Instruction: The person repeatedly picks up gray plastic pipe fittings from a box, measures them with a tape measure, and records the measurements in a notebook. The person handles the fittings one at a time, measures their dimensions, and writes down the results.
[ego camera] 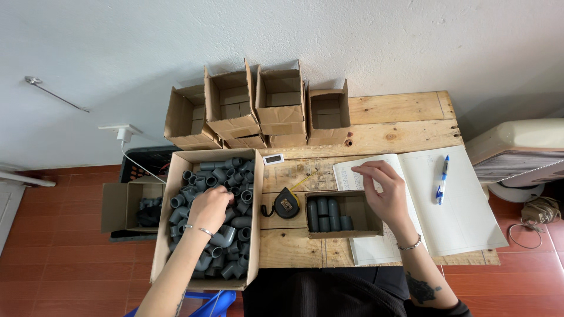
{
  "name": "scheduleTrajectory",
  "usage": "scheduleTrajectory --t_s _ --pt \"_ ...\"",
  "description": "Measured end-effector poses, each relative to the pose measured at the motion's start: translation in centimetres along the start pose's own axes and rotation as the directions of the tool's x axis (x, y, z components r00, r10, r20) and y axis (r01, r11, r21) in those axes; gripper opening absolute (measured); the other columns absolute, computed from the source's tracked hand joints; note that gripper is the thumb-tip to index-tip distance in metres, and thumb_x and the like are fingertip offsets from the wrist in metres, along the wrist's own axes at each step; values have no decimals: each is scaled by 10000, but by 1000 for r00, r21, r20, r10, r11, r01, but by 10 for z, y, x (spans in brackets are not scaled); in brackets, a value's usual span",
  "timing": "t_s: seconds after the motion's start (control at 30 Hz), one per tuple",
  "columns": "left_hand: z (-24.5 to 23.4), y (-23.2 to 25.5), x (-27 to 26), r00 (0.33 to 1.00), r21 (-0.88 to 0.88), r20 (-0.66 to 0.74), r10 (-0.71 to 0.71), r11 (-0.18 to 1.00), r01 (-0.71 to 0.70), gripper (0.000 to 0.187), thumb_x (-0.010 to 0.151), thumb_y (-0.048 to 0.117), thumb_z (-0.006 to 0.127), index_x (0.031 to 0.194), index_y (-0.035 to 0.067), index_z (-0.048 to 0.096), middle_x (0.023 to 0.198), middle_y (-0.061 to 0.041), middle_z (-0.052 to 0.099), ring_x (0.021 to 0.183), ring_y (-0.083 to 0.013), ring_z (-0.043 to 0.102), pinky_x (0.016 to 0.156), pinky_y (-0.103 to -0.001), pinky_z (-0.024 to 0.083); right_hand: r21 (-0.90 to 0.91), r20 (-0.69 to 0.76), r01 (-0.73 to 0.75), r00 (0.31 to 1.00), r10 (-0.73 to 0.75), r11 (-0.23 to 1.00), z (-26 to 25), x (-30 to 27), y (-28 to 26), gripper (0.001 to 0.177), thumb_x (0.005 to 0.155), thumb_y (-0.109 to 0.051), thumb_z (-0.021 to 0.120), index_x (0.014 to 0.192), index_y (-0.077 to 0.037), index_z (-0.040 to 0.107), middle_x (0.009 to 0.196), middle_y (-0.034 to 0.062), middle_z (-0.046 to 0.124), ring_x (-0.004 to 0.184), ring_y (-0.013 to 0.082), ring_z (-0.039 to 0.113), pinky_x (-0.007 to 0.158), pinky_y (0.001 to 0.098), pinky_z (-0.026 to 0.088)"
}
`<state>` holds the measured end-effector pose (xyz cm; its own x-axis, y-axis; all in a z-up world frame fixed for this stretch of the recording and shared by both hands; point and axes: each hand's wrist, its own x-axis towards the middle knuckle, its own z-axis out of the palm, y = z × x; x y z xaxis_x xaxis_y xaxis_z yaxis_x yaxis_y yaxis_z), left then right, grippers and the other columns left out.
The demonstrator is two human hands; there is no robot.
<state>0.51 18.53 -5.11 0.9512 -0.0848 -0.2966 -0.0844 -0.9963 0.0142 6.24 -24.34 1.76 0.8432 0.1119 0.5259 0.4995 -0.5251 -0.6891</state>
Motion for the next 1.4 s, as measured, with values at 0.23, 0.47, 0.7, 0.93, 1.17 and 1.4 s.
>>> scheduleTrajectory --t_s 0.23,0.47,0.7,0.93,1.17,1.4 --pt "-38 5 7 928 -6 -366 74 997 -82 65 940 165 624 987 206 644 954 35 625 918 -223 684 787 -326 585 97 97 -57 994 48 994 3 5 -44 321 880 141 584 989 -67 803 880 143 739 798 281 716 795 401 601" --pt "-92 116 -2 817 -675 -577 3 562 -478 26 930 88 708 949 70 715 910 -110 720 844 -297 748 708 -336 654 267 279 -79 960 2 960 32 3 -72 331 833 -14 759 1162 -43 738 1040 184 726 918 321 741 810 462 618" --pt "-101 169 5 923 -902 -376 82 195 -384 301 953 96 700 1243 43 642 1043 -178 730 921 -288 774 784 -379 651 236 142 -160 981 129 959 50 -6 -56 414 777 -50 860 1170 -51 731 1014 129 733 914 320 758 804 416 633" --pt "-47 167 26 979 -156 79 186 973 -173 524 941 302 721 1403 110 566 1296 -198 558 1157 -406 629 940 -485 575 433 126 -464 880 458 773 50 -32 5 450 786 -1 858 1164 7 615 1017 179 714 909 282 740 853 411 610" --pt "-19 172 38 957 -137 279 76 990 -39 747 909 340 733 1534 73 423 1354 -277 473 1193 -444 590 851 -517 607 514 131 -527 828 546 677 48 -35 4 429 805 16 837 1182 26 633 1007 181 735 978 267 725 920 394 594" --pt "-109 160 11 998 -574 -39 39 817 -54 677 876 326 747 1443 67 485 1306 -297 517 1143 -527 636 870 -552 618 564 110 -497 837 537 660 45 -29 -7 506 820 -10 825 1274 -6 599 1115 177 737 956 218 711 884 362 588"
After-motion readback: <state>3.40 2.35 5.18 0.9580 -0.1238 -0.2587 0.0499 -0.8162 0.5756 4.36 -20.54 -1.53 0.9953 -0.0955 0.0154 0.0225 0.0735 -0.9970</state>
